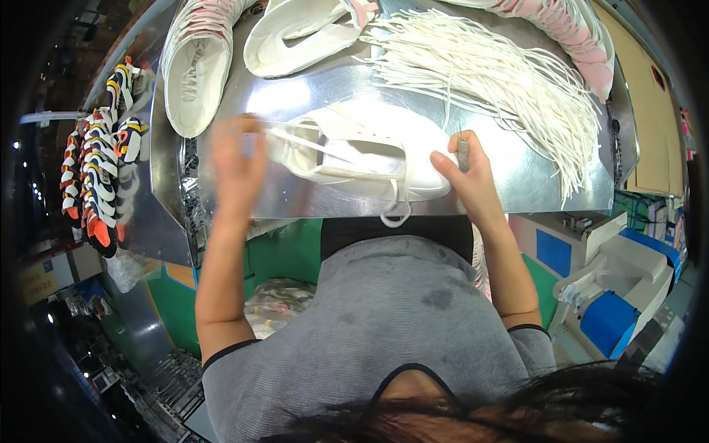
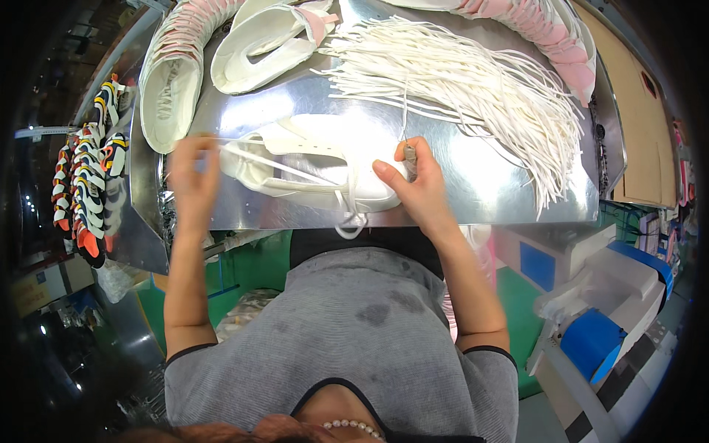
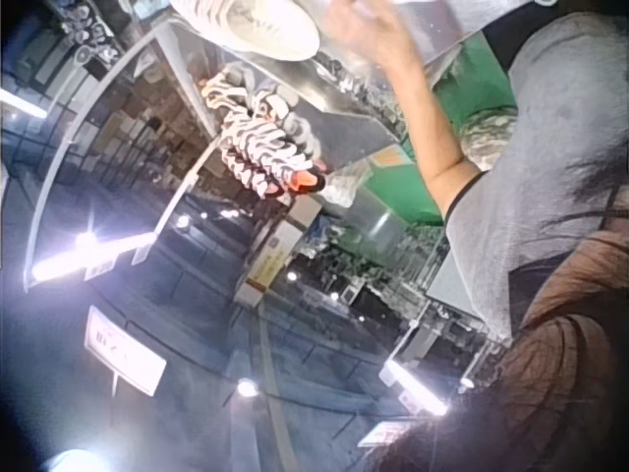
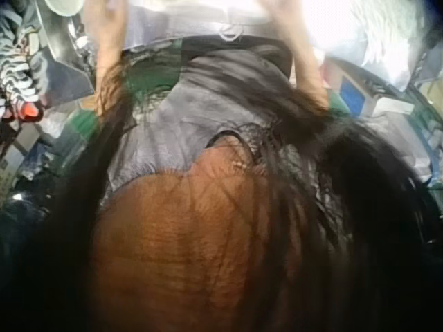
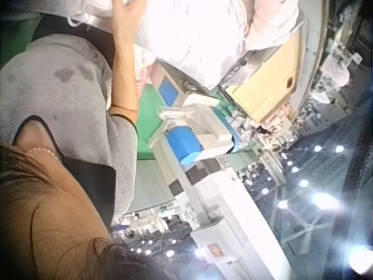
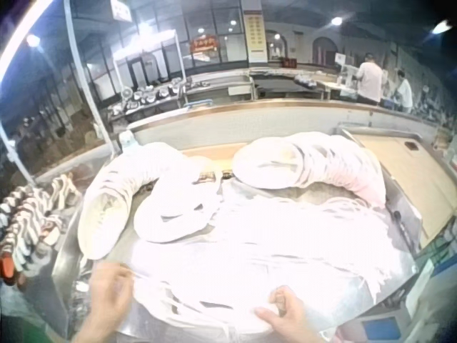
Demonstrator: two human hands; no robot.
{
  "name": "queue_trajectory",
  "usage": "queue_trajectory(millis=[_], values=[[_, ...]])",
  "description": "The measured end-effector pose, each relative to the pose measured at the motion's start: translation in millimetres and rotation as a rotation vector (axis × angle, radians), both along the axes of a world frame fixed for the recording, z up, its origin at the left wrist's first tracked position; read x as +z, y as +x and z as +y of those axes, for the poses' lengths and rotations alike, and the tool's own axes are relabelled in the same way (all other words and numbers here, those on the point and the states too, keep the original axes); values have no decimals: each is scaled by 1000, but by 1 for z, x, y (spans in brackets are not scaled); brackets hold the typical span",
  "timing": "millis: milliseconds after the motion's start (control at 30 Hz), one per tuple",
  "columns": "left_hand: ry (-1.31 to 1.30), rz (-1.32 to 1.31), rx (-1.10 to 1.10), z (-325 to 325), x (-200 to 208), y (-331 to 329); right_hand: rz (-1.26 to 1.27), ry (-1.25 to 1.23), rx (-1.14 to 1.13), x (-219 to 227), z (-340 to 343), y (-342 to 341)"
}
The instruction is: The person laces a white shoe by hand on a metal workbench, threading a white lace through the eyelets and pulling it tight.
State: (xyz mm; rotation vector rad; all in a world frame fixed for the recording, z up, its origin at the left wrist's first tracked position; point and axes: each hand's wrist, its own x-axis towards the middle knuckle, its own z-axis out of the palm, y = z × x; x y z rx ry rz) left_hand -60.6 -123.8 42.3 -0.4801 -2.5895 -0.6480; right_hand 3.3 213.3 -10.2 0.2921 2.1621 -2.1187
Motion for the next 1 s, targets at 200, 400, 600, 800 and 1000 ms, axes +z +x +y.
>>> queue_trajectory(millis=[200,400,600,800,1000], values=[[-286,36,647,-220,-28,26,-67,-76,-25,-3,29,5],[488,-391,-138,44,15,48,7,323,26,-16,21,0],[389,-242,-329,107,30,26,300,443,-114,1,35,6],[332,-238,-387,146,4,32,58,-261,172,16,-16,13],[8,-484,-252,93,1,46,-99,-317,7,7,-16,-2]])
